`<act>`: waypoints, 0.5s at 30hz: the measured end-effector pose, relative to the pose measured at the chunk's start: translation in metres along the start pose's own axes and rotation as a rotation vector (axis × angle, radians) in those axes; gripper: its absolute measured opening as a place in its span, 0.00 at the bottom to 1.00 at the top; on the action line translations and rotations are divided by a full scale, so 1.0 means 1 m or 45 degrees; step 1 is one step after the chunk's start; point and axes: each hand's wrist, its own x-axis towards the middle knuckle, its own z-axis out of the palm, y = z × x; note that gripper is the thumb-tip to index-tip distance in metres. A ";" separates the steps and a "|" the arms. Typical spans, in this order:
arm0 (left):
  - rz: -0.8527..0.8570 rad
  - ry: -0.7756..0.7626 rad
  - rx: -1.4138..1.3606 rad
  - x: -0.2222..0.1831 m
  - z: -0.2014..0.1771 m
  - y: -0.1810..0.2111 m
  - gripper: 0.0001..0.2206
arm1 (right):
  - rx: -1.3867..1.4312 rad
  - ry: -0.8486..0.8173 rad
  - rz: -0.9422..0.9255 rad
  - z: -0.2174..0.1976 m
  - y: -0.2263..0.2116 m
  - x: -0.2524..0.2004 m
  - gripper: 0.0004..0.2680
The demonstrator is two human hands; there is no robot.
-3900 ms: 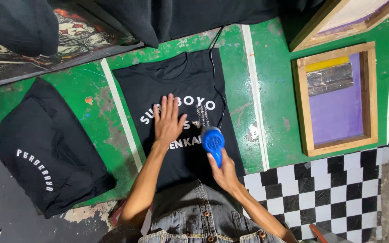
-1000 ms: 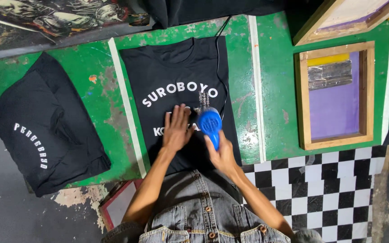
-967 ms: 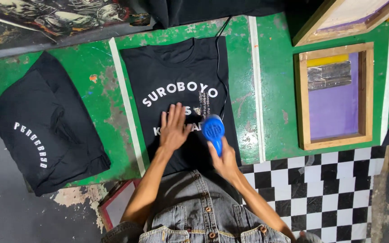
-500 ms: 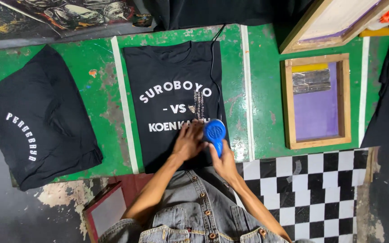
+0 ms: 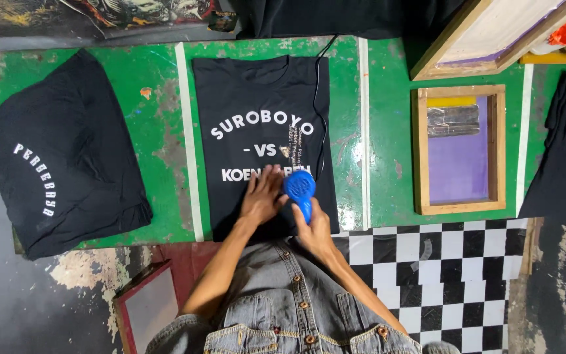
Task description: Screen print a design onto a t-shirt and dry the ink using a hair dryer
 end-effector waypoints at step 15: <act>0.021 0.416 0.033 -0.004 0.015 0.004 0.34 | -0.016 0.079 0.010 0.026 0.016 0.003 0.08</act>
